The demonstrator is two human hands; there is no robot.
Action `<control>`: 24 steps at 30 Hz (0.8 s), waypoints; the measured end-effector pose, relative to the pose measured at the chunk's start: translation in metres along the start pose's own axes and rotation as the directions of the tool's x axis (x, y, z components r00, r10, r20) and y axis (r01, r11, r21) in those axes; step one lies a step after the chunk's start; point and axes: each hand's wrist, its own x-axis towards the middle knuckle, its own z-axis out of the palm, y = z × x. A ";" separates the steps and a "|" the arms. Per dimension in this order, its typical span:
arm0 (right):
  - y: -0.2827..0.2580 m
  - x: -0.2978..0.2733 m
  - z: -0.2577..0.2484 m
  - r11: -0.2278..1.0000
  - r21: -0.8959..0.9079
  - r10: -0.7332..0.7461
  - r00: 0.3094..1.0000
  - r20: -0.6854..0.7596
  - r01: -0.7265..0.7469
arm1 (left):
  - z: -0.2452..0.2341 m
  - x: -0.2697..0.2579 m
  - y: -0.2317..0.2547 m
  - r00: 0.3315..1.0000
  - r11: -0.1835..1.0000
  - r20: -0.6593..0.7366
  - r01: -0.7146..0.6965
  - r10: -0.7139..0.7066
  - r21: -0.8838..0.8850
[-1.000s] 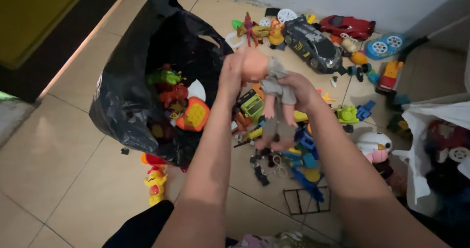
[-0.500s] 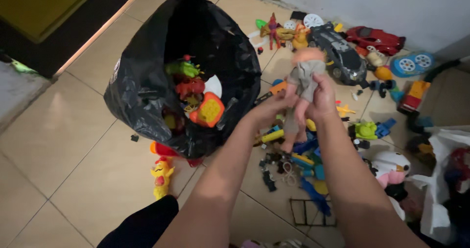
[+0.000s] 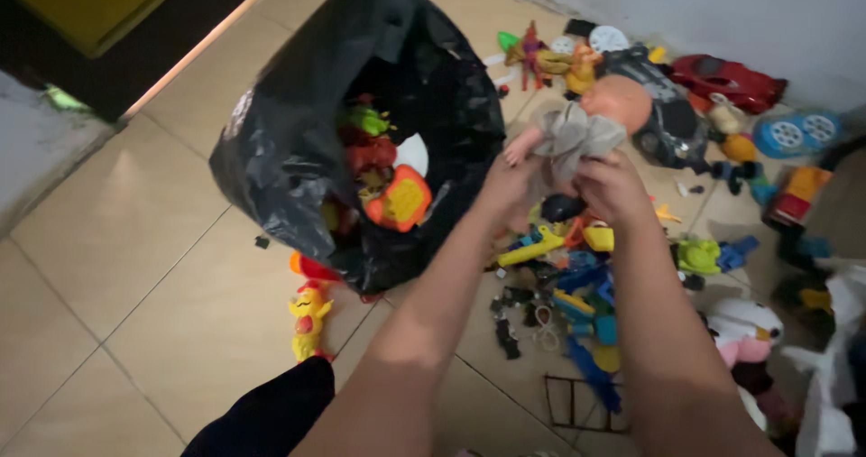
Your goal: The person sorts a large pile of toys on the floor, picking up items one by one and placing them into a black trash bag or a white plastic bag. The person handles various toys including cars, figures, and plastic parts.
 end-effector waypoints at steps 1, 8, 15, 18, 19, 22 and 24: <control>0.002 -0.002 0.002 1.000 0.028 0.000 0.999 0.035 -0.001 | -0.002 0.002 -0.002 0.999 0.996 -0.037 0.011 -0.014 -0.084; 0.017 0.004 0.009 0.980 -0.005 0.197 0.977 -0.082 -0.198 | -0.026 -0.008 0.033 0.995 0.959 0.032 -0.086 0.098 -0.268; 0.029 0.017 0.022 0.882 0.403 0.354 0.908 -0.224 -0.244 | -0.045 -0.037 0.057 0.972 0.991 0.215 -0.074 0.097 -0.110; 0.039 0.024 0.010 0.876 0.449 0.292 0.934 -0.206 -0.175 | -0.041 -0.043 0.054 0.929 0.945 0.338 -0.237 0.152 0.227; 0.040 0.024 0.006 0.889 0.438 0.257 0.939 -0.229 -0.136 | -0.038 -0.046 0.055 0.932 0.929 0.335 -0.241 0.140 0.281; 0.026 0.018 0.014 0.939 0.343 0.068 0.965 -0.252 0.024 | -0.035 -0.050 0.061 0.958 0.877 0.281 -0.177 0.050 0.447; 0.003 0.014 0.030 0.925 0.355 -0.098 0.988 -0.118 0.134 | -0.036 -0.044 0.065 0.930 0.898 0.315 -0.293 0.189 0.328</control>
